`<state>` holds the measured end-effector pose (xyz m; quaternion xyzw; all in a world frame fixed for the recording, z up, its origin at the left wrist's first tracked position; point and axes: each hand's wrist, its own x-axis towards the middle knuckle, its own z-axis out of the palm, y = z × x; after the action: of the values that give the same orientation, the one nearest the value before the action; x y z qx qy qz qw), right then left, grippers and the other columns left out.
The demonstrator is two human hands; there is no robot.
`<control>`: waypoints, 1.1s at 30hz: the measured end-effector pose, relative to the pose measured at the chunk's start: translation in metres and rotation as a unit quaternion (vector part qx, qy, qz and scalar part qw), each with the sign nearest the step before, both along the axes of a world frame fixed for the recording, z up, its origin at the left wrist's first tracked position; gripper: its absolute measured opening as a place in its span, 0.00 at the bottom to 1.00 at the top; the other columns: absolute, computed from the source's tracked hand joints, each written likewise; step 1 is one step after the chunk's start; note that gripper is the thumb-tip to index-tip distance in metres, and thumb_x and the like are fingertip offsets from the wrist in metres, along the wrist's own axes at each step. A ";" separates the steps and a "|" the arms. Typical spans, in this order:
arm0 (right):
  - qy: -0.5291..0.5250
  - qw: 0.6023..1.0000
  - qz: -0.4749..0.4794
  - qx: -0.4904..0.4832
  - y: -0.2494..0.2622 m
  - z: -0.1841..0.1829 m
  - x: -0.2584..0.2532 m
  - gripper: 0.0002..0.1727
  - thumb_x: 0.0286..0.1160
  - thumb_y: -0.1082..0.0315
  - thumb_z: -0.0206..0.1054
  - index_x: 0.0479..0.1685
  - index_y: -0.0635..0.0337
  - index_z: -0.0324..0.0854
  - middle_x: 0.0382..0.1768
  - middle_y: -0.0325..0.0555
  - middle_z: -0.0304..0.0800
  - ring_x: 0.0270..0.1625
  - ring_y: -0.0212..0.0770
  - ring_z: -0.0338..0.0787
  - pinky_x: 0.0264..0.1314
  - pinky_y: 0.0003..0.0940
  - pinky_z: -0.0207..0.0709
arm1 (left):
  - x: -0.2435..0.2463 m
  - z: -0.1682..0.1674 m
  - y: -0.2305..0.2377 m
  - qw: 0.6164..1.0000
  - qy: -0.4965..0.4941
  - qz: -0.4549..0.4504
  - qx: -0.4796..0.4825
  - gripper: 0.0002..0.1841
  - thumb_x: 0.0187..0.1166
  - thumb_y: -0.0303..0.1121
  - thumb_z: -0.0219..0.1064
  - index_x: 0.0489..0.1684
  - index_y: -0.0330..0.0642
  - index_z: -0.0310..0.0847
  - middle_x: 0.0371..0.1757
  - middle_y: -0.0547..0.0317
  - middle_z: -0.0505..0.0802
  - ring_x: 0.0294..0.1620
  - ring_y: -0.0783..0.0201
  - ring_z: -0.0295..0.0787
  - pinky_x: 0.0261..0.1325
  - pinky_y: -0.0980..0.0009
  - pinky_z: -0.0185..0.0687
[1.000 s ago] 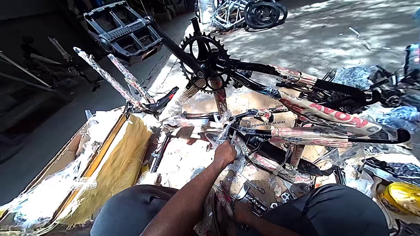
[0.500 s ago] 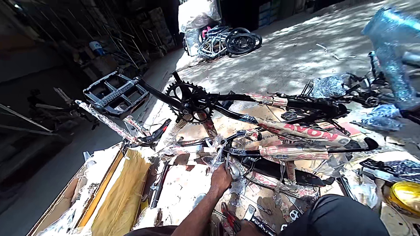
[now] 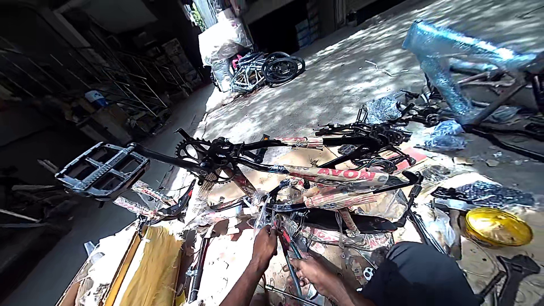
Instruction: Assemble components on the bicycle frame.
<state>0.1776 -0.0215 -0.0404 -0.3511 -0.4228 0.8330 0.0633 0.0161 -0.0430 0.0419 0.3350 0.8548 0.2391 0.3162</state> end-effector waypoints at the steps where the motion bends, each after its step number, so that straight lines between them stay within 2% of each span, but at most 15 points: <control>1: 0.013 0.999 -0.004 -0.032 0.004 0.003 0.002 0.29 0.92 0.61 0.53 0.92 0.38 0.57 0.49 0.51 0.93 0.36 0.45 0.93 0.34 0.37 0.85 | 0.000 0.000 0.000 1.000 -0.002 0.003 0.000 0.23 0.96 0.45 0.44 0.57 0.37 0.81 0.29 0.54 0.83 0.20 0.61 0.80 0.30 0.62 0.82; 2: 0.026 0.998 -0.003 -0.054 0.010 0.004 0.003 0.29 0.93 0.61 0.53 0.92 0.36 0.57 0.50 0.52 0.91 0.40 0.48 0.94 0.38 0.43 0.88 | 0.000 -0.001 0.000 1.000 -0.002 0.007 0.002 0.22 0.96 0.45 0.44 0.56 0.38 0.81 0.28 0.54 0.83 0.19 0.61 0.79 0.29 0.63 0.81; 4: 0.044 0.997 0.006 -0.070 0.021 0.005 0.004 0.28 0.93 0.60 0.52 0.91 0.37 0.58 0.51 0.53 0.90 0.43 0.50 0.94 0.41 0.47 0.89 | 0.001 -0.002 0.000 1.000 0.001 0.010 0.003 0.22 0.95 0.45 0.44 0.56 0.37 0.81 0.29 0.54 0.83 0.20 0.61 0.79 0.29 0.62 0.81; 7: 0.070 0.992 -0.003 -0.103 0.039 0.010 0.003 0.25 0.95 0.57 0.49 0.88 0.47 0.60 0.53 0.55 0.90 0.45 0.50 0.95 0.42 0.45 0.89 | 0.002 -0.002 0.001 1.000 0.003 0.013 0.012 0.22 0.95 0.45 0.46 0.54 0.37 0.80 0.28 0.54 0.83 0.18 0.62 0.79 0.28 0.63 0.81; 9: 0.090 0.987 -0.029 -0.130 0.046 0.010 -0.001 0.22 0.95 0.58 0.48 0.81 0.53 0.68 0.48 0.54 0.92 0.41 0.47 0.93 0.39 0.39 0.86 | 0.001 -0.002 0.001 1.000 -0.001 0.017 0.017 0.22 0.95 0.46 0.46 0.52 0.38 0.81 0.28 0.54 0.83 0.18 0.62 0.78 0.27 0.63 0.81; 10: 0.101 0.983 -0.043 -0.145 0.046 0.009 -0.002 0.19 0.95 0.60 0.47 0.74 0.58 0.70 0.44 0.53 0.91 0.39 0.46 0.92 0.39 0.38 0.86 | 0.001 -0.004 0.000 1.000 -0.002 0.020 0.019 0.22 0.95 0.46 0.46 0.52 0.38 0.81 0.28 0.54 0.82 0.18 0.61 0.77 0.28 0.62 0.80; 12: 0.109 0.974 -0.055 -0.188 0.044 0.015 -0.005 0.17 0.94 0.60 0.44 0.67 0.59 0.71 0.36 0.50 0.86 0.29 0.43 0.87 0.32 0.37 0.83 | 0.001 -0.007 0.001 0.999 0.012 0.033 0.019 0.23 0.95 0.47 0.45 0.51 0.39 0.81 0.28 0.55 0.82 0.20 0.61 0.77 0.28 0.62 0.78; 15: 0.105 0.969 -0.063 -0.213 0.041 0.027 -0.007 0.15 0.94 0.59 0.41 0.60 0.56 0.69 0.31 0.48 0.81 0.19 0.39 0.79 0.18 0.32 0.75 | 0.005 -0.008 0.006 0.997 0.067 0.044 -0.010 0.24 0.95 0.48 0.45 0.53 0.39 0.84 0.40 0.49 0.88 0.36 0.53 0.85 0.44 0.52 0.81; 16: 0.101 0.970 -0.065 -0.213 0.041 0.027 -0.007 0.14 0.94 0.59 0.42 0.59 0.56 0.69 0.30 0.48 0.80 0.17 0.39 0.78 0.16 0.31 0.74 | 0.006 -0.008 0.008 0.995 0.082 0.047 -0.013 0.25 0.95 0.48 0.45 0.53 0.38 0.84 0.42 0.46 0.89 0.41 0.50 0.87 0.49 0.49 0.82; 18: 0.098 0.970 -0.065 -0.211 0.040 0.025 -0.008 0.15 0.95 0.58 0.42 0.61 0.55 0.68 0.31 0.48 0.80 0.18 0.39 0.78 0.16 0.30 0.73 | 0.010 -0.006 0.010 0.994 0.094 0.057 -0.025 0.26 0.95 0.48 0.45 0.53 0.38 0.85 0.45 0.44 0.90 0.46 0.48 0.88 0.54 0.47 0.82; 22: 0.074 0.976 -0.075 -0.192 0.038 0.033 -0.007 0.15 0.95 0.56 0.44 0.61 0.55 0.69 0.29 0.47 0.79 0.17 0.37 0.76 0.16 0.29 0.72 | 0.026 -0.006 0.018 0.993 0.069 0.093 -0.013 0.27 0.95 0.49 0.43 0.47 0.36 0.84 0.35 0.47 0.86 0.34 0.52 0.84 0.43 0.51 0.81; 24: 0.059 0.978 -0.085 -0.180 0.035 0.036 -0.005 0.17 0.96 0.53 0.44 0.62 0.55 0.69 0.28 0.46 0.78 0.16 0.37 0.76 0.16 0.30 0.72 | 0.036 -0.007 0.022 0.992 0.020 0.127 0.016 0.27 0.95 0.49 0.43 0.45 0.36 0.83 0.31 0.49 0.84 0.28 0.54 0.81 0.37 0.54 0.80; 26: 0.056 0.980 -0.094 -0.169 0.034 0.039 -0.004 0.22 0.96 0.47 0.42 0.63 0.55 0.70 0.28 0.46 0.78 0.16 0.37 0.75 0.16 0.31 0.73 | 0.044 -0.005 0.027 0.984 -0.046 0.163 0.055 0.27 0.96 0.49 0.43 0.40 0.36 0.81 0.25 0.53 0.81 0.21 0.58 0.76 0.27 0.59 0.75; 29: 0.060 0.977 -0.109 -0.173 0.031 0.040 -0.005 0.24 0.96 0.45 0.40 0.63 0.55 0.70 0.28 0.47 0.79 0.15 0.37 0.74 0.15 0.32 0.72 | 0.051 -0.002 0.031 0.965 -0.128 0.205 0.102 0.25 0.96 0.47 0.43 0.38 0.37 0.78 0.22 0.55 0.77 0.18 0.61 0.70 0.23 0.63 0.69; 33: 0.066 0.975 -0.119 -0.178 0.028 0.046 -0.003 0.24 0.97 0.47 0.38 0.58 0.56 0.70 0.25 0.46 0.77 0.14 0.38 0.74 0.14 0.31 0.72 | 0.055 0.010 0.034 0.957 -0.169 0.211 0.105 0.23 0.96 0.46 0.44 0.37 0.39 0.75 0.19 0.59 0.72 0.14 0.64 0.64 0.19 0.68 0.64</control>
<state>0.1743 0.0068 0.0058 -0.3491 -0.2176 0.9027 0.1263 0.0708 -0.0091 0.0515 0.1332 0.8104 0.4418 0.3611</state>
